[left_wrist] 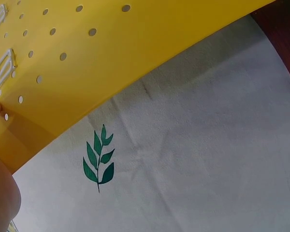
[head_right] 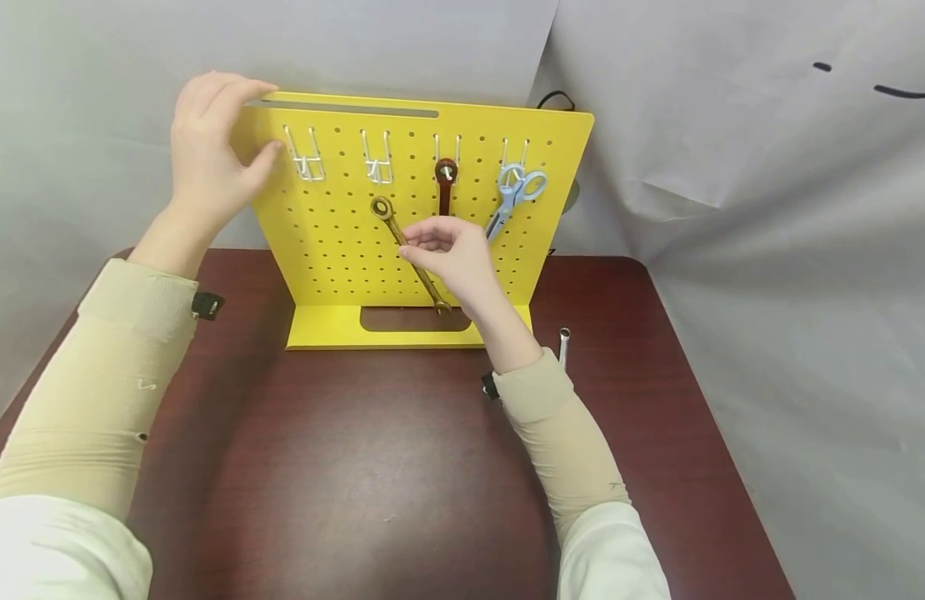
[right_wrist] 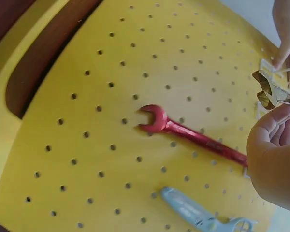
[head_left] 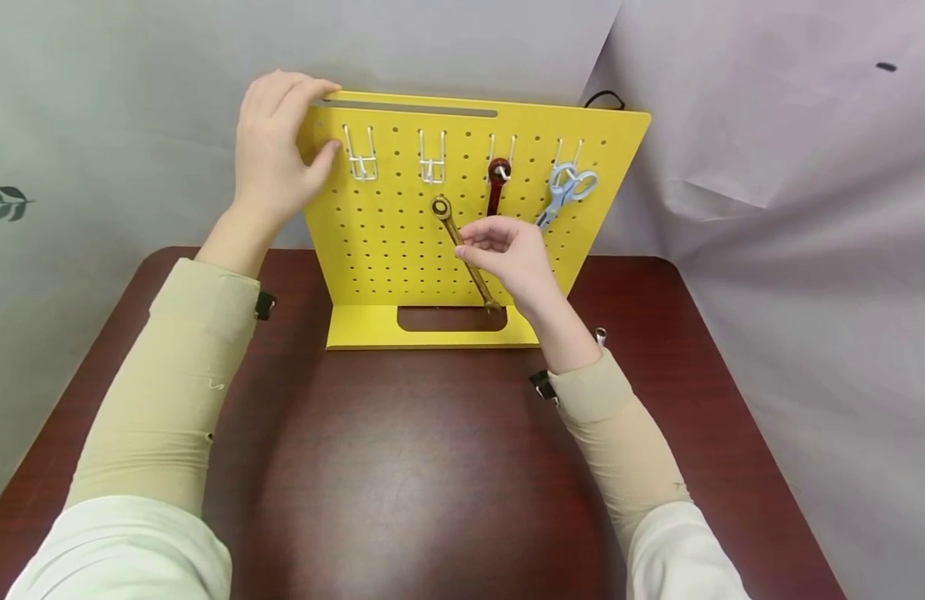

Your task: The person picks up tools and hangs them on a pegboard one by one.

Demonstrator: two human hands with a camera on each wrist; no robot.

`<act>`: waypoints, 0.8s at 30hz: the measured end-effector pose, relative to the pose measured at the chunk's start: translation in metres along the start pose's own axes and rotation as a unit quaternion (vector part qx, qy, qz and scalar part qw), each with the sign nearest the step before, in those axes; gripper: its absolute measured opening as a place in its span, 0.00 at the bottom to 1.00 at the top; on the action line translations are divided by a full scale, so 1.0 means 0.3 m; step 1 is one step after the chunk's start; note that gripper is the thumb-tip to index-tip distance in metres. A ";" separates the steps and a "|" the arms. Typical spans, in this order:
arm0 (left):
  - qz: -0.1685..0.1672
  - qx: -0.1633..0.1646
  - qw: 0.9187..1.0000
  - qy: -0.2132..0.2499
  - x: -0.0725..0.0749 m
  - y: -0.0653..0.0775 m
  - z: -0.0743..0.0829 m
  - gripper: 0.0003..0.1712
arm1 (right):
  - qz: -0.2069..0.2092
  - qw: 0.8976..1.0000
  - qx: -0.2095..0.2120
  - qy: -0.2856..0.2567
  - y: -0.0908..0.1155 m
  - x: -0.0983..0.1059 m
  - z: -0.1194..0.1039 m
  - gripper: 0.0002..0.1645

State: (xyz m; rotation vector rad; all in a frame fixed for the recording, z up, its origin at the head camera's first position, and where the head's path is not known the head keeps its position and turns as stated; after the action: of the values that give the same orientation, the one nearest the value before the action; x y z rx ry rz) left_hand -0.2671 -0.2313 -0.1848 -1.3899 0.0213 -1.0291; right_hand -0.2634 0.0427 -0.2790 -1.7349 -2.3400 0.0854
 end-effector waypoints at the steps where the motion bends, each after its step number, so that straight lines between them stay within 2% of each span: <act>1: 0.000 -0.001 1.000 0.000 0.001 0.000 0.000 0.25 | 0.001 1.000 0.004 -0.002 -0.004 -0.005 -0.009 0.11; 11: 0.001 0.000 1.000 0.001 0.011 0.005 -0.007 0.25 | 0.013 0.999 0.024 -0.019 -0.046 -0.041 -0.063 0.10; 19: 0.002 -0.001 1.000 -0.002 0.015 0.006 -0.009 0.25 | 0.031 0.998 -0.001 -0.048 -0.083 -0.060 -0.027 0.11; 24: 0.002 0.002 1.000 -0.001 0.018 0.008 -0.011 0.26 | 0.049 0.997 -0.017 -0.048 -0.105 -0.074 -0.001 0.12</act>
State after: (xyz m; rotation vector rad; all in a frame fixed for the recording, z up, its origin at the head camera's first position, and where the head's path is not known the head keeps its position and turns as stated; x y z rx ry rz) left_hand -0.2643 -0.2374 -0.1845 -1.3863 0.0206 -1.0231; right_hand -0.2868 0.0123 -0.2762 -1.9024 -2.3352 0.1492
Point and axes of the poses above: each hand's wrist, its own y-axis away from the middle knuckle, its own x-axis out of the back of the hand, z = x × y, the point moved 8 cm from there along -y, towards the middle knuckle, and after that the axes turned 1 degree about y, right-handed, at the moved point
